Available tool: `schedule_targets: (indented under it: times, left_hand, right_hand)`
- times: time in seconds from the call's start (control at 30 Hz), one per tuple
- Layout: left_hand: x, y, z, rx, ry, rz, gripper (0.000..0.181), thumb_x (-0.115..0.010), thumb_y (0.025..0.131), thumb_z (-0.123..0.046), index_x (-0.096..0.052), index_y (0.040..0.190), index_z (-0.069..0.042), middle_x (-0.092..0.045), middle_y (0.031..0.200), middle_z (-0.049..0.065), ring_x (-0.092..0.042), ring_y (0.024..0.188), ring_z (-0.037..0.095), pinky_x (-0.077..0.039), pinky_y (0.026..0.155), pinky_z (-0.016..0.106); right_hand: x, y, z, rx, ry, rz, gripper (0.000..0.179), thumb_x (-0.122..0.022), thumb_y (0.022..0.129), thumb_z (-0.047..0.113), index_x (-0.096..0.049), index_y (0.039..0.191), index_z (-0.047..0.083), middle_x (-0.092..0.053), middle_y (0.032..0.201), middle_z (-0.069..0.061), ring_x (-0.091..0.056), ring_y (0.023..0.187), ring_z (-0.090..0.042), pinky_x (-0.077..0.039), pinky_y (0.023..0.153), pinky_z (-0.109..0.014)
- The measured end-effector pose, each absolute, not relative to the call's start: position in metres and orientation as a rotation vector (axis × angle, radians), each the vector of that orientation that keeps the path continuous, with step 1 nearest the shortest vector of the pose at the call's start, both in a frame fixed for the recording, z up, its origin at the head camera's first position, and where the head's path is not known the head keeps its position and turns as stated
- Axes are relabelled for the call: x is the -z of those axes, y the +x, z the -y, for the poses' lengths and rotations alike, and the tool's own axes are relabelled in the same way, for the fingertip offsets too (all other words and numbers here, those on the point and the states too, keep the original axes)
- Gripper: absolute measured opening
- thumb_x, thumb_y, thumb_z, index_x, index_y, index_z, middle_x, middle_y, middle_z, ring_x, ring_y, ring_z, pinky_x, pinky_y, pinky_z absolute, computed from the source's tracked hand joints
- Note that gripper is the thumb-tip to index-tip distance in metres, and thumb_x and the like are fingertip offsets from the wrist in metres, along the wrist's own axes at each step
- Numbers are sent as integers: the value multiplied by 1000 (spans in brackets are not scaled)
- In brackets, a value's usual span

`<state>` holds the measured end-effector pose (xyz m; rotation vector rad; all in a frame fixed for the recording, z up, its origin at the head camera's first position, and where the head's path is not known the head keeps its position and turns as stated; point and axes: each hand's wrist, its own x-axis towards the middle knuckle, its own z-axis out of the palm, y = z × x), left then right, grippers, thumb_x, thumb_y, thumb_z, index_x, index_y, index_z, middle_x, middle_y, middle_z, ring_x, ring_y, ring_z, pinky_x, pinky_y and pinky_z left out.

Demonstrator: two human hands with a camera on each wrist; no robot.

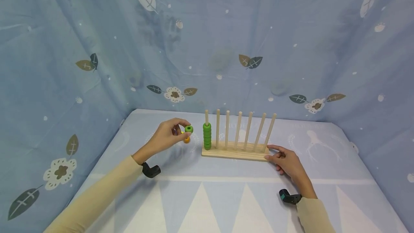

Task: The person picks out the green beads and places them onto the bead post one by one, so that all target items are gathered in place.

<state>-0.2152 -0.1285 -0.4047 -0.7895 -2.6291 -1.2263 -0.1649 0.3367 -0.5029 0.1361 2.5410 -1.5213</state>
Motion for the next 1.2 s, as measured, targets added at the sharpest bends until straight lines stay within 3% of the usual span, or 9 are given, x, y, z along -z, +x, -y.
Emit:
schedule_targets:
  times: [0.33, 1.2]
  left_hand:
    - [400, -216, 128, 1210, -829, 2579, 30, -80, 93, -20, -72, 120, -12, -69, 106, -1, -59, 71, 10, -49, 57, 30]
    - [382, -219, 122, 1230, -882, 2515, 32, -77, 96, -21, -71, 125, -10, -68, 108, 0, -59, 71, 11, -48, 57, 31]
  right_hand:
    - [505, -167, -336, 1519, 152, -2541, 73, -80, 90, 41, -53, 149, 7, -58, 83, -11, -53, 57, -15, -52, 49, -32]
    - [506, -167, -337, 1520, 158, -2544, 75, -80, 89, 45, -53, 149, 9, -56, 84, -10, -52, 58, -15, -52, 50, -31]
